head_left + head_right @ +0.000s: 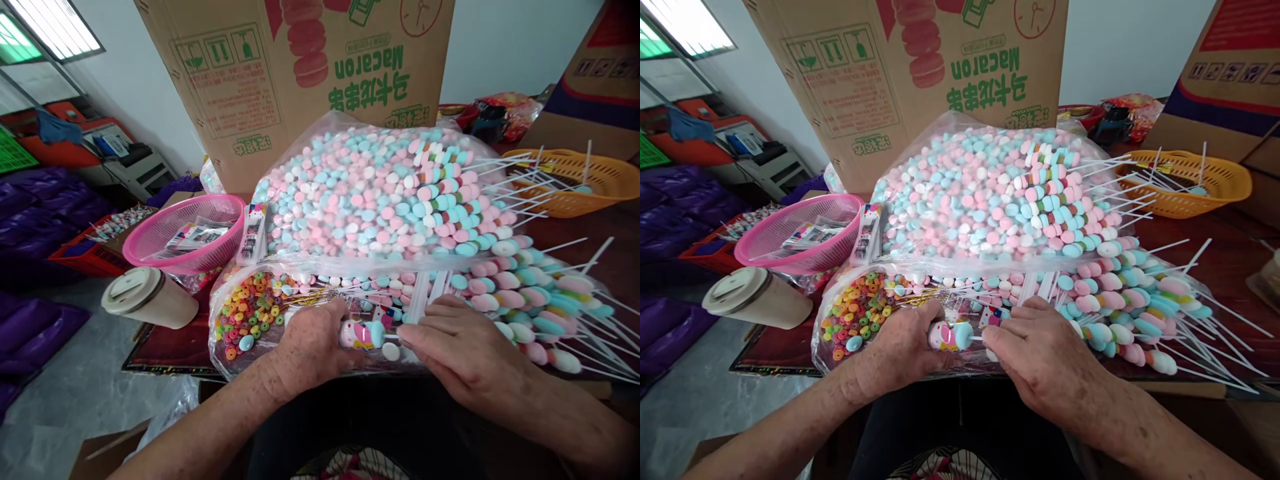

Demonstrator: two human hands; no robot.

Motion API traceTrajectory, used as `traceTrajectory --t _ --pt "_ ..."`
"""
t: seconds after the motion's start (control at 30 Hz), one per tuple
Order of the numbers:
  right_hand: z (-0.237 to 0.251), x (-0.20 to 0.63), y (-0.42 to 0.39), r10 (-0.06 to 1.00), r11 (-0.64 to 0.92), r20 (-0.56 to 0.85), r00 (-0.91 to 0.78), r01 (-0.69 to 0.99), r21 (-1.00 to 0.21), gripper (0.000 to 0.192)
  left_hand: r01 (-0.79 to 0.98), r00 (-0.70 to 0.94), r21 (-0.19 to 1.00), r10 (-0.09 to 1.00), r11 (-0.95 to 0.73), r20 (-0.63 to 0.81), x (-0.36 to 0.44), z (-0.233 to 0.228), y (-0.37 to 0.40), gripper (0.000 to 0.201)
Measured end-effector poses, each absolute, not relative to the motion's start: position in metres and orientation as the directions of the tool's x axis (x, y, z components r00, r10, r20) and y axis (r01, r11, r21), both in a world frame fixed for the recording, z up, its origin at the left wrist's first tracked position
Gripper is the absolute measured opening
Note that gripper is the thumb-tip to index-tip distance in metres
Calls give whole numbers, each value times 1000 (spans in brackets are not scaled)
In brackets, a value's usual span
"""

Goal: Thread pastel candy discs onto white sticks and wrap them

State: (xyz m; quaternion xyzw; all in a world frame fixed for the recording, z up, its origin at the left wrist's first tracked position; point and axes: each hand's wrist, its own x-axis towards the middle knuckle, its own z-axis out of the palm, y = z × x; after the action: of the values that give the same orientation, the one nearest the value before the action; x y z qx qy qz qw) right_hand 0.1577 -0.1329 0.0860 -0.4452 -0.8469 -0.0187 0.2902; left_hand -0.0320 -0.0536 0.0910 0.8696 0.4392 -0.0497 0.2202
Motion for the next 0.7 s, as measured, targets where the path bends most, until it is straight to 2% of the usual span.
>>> traceTrajectory --t 0.1,0.2,0.27,0.33,0.4,0.5,0.6,0.7 --pt "86 160 -135 716 624 535 -450 755 -201 24 778 622 353 720 -521 -309 -43 98 -48 56" --pt "84 158 -139 697 635 565 -442 746 -199 21 732 681 380 612 -565 -402 -50 108 -43 54" --pt "83 156 -140 686 637 589 -427 744 -202 20 652 758 513 500 -558 -419 -52 115 -40 56" --pt "83 154 -141 665 646 612 -428 741 -184 20 547 832 676 409 -494 -374 -53 119 -37 54" --pt "84 153 -140 636 664 624 -454 734 -143 21 490 861 754 380 -437 -339 -52 120 -37 44" --pt "85 152 -139 618 674 616 -488 732 -95 21 545 821 710 455 -445 -345 -50 117 -40 29" --pt "84 150 -138 616 674 608 -501 734 -79 20 632 750 601 579 -489 -318 -46 113 -46 33" --pt "84 146 -136 607 661 615 -503 749 -39 21 681 705 535 643 -499 -298 -41 112 -49 41"
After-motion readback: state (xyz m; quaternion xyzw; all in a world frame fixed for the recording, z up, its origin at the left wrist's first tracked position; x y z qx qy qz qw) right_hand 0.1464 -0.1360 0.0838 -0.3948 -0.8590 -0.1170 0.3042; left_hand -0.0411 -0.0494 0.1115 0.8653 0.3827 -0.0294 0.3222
